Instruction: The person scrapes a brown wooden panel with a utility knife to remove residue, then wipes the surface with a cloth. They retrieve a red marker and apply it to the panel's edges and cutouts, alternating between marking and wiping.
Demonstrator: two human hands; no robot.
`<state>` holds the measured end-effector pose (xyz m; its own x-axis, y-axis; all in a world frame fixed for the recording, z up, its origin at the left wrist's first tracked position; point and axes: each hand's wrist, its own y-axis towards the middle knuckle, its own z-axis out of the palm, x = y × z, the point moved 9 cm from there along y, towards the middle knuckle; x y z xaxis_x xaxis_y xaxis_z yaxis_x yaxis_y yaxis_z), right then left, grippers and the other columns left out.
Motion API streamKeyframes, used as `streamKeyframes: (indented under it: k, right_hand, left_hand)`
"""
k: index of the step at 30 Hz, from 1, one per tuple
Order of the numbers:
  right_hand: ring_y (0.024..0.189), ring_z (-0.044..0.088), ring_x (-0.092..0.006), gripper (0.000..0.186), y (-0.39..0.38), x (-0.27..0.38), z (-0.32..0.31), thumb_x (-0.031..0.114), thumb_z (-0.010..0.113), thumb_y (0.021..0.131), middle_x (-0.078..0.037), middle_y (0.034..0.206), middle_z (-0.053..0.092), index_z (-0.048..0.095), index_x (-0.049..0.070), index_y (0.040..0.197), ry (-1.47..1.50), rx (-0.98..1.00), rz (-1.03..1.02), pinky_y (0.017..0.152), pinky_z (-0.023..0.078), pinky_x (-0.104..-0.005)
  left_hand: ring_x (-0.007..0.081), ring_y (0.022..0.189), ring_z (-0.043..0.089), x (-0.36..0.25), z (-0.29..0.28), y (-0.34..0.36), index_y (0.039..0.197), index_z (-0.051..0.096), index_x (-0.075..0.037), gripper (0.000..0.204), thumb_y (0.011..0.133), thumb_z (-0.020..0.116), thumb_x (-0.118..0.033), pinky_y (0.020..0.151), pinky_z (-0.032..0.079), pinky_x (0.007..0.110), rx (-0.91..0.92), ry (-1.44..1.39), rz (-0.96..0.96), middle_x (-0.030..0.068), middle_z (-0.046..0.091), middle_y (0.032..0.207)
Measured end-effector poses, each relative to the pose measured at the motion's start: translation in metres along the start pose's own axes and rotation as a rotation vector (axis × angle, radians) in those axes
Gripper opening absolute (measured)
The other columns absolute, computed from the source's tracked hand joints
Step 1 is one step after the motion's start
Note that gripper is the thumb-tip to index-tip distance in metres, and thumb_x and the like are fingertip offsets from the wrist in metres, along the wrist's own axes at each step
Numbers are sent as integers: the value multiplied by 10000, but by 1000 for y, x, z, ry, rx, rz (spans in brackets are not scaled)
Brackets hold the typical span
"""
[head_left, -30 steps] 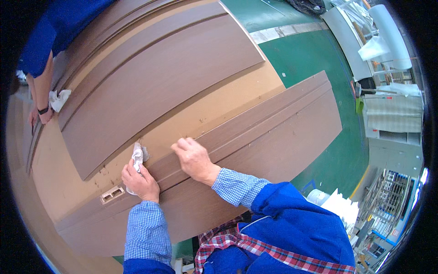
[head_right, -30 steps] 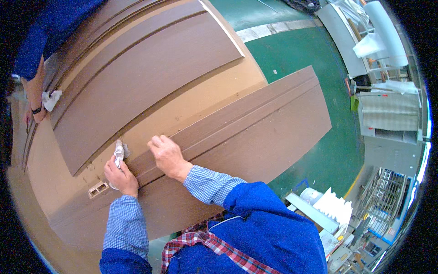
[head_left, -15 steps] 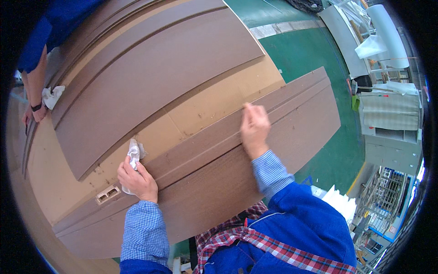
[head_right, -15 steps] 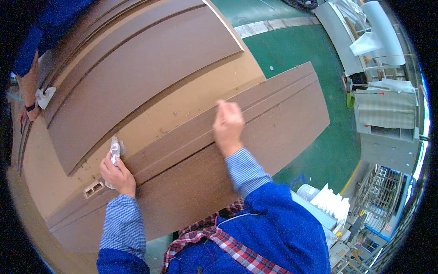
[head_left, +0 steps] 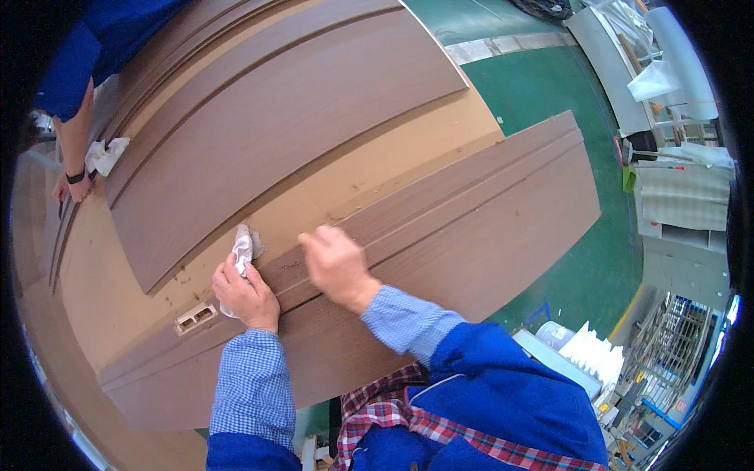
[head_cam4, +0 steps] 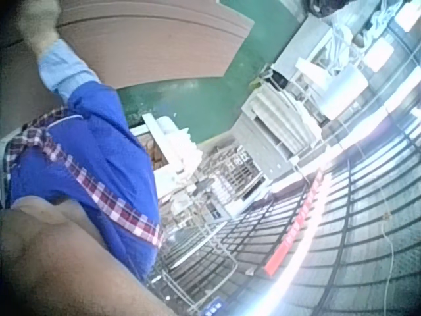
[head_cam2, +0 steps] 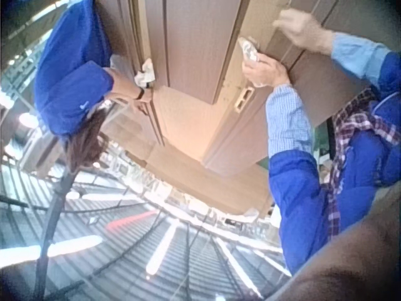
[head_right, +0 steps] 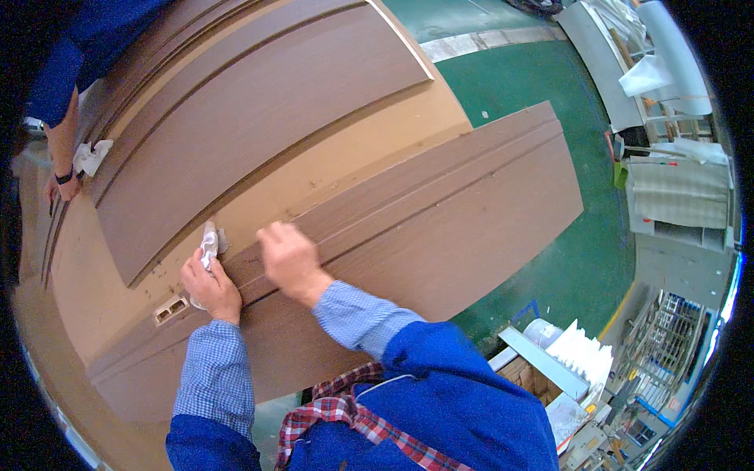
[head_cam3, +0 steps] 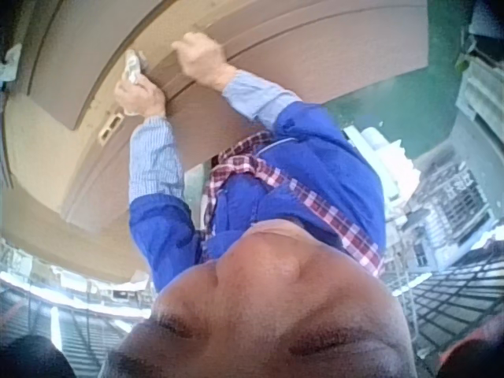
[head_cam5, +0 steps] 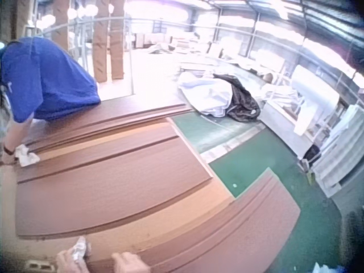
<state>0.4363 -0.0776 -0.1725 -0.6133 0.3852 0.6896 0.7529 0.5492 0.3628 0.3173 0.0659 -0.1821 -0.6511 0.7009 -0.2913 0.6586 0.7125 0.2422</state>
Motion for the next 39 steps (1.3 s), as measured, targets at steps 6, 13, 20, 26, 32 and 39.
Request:
streamKeyframes:
  k: [6,13,20,26,32,39]
  right_hand:
    - [673,546,-281,89,18,-108,-124,28,580,785,-115,718,521,608,30,870,-330,-215,148,576,452,-371]
    - [656,510,-258,117,3,-44,-60,36,572,779,-88,704,486,586,45,895,-310,-74,41,544,444,-354]
    - [699,569,-264,175,-4,24,7,18,635,745,-111,766,563,624,18,919,146,28,31,606,484,-324]
    - [696,606,-183,111,-4,-50,-36,38,665,787,-104,822,632,615,18,884,348,-206,353,636,485,-294]
    - [709,549,-182,188,-10,-42,-68,42,724,685,11,737,621,556,118,724,-33,-146,59,705,380,-317]
    - [715,525,-202,228,-7,-51,-64,31,678,703,-16,760,602,464,109,687,-49,-163,109,676,365,-339]
  left_hand:
    - [322,1005,454,-1,-3,-1,1136,511,-27,315,842,525,-141,869,349,434,-5,-30,-19,145,485,1072]
    - [323,997,464,-2,-2,-2,1128,518,-28,301,863,505,-168,859,356,429,0,5,-27,145,494,1059]
    - [329,993,455,0,-1,-1,1130,524,-35,313,847,518,-168,851,352,439,-10,-22,-24,149,488,1061]
    - [329,987,453,0,-1,-2,1131,524,-30,319,845,528,-171,848,353,439,4,-26,-33,149,483,1071]
    - [327,985,451,1,-1,-1,1139,518,-26,324,849,520,-172,856,350,441,13,-14,-41,153,478,1076]
    - [326,978,452,0,-3,-1,1133,519,-21,315,852,512,-163,852,349,435,25,4,-43,153,479,1070]
